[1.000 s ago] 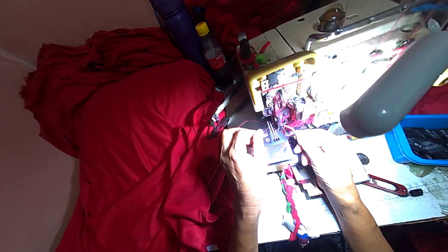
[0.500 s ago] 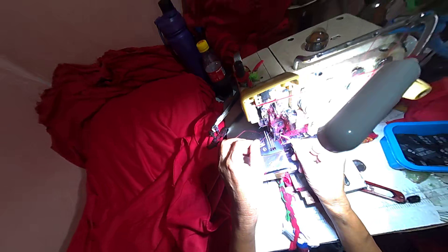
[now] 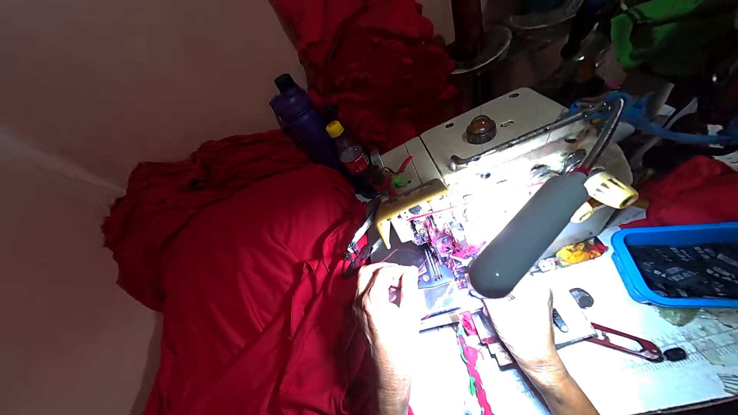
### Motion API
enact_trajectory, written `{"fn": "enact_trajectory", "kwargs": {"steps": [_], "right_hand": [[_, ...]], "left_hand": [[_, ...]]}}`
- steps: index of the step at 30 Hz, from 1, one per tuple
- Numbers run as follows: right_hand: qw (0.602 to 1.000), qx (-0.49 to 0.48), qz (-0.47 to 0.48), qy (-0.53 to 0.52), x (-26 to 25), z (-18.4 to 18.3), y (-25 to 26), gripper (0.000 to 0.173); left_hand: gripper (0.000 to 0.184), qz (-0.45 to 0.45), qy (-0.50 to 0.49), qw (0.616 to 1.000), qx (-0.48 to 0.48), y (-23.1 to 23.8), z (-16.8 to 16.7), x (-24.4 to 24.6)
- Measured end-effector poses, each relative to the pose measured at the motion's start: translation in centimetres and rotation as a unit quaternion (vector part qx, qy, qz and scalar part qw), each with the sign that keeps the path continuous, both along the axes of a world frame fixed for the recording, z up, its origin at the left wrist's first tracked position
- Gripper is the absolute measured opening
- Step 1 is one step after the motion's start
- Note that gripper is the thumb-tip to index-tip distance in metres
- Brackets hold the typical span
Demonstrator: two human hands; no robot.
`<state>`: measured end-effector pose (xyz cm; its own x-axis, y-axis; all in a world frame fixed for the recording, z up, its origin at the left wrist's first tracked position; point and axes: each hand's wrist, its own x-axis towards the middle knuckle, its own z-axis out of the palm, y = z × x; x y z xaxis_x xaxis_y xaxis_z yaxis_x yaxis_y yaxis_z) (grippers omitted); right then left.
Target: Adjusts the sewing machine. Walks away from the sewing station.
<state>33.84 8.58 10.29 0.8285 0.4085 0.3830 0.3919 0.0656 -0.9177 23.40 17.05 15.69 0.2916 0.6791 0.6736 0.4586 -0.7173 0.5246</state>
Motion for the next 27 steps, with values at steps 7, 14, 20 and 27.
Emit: {"fn": "enact_trajectory", "kwargs": {"steps": [7, 14, 20, 27], "right_hand": [[0.999, 0.022, 0.016, 0.018, -0.06, 0.1, -0.07, 0.013], [1.0, 0.009, 0.002, 0.003, -0.02, 0.19, 0.11, 0.016], [1.0, 0.014, 0.006, 0.008, -0.02, 0.2, 0.18, 0.016], [0.999, -0.002, 0.031, 0.037, 0.02, 0.36, 0.02, 0.014]], "left_hand": [[0.011, 0.004, -0.007, 1.0, 0.009, 0.19, -0.35, 0.06], [0.01, 0.011, -0.01, 1.0, 0.011, 0.13, -0.43, 0.18], [0.009, 0.012, -0.012, 1.0, 0.015, 0.17, -0.52, 0.17], [0.009, 0.007, -0.014, 1.0, 0.009, 0.15, -0.49, 0.13]]}}
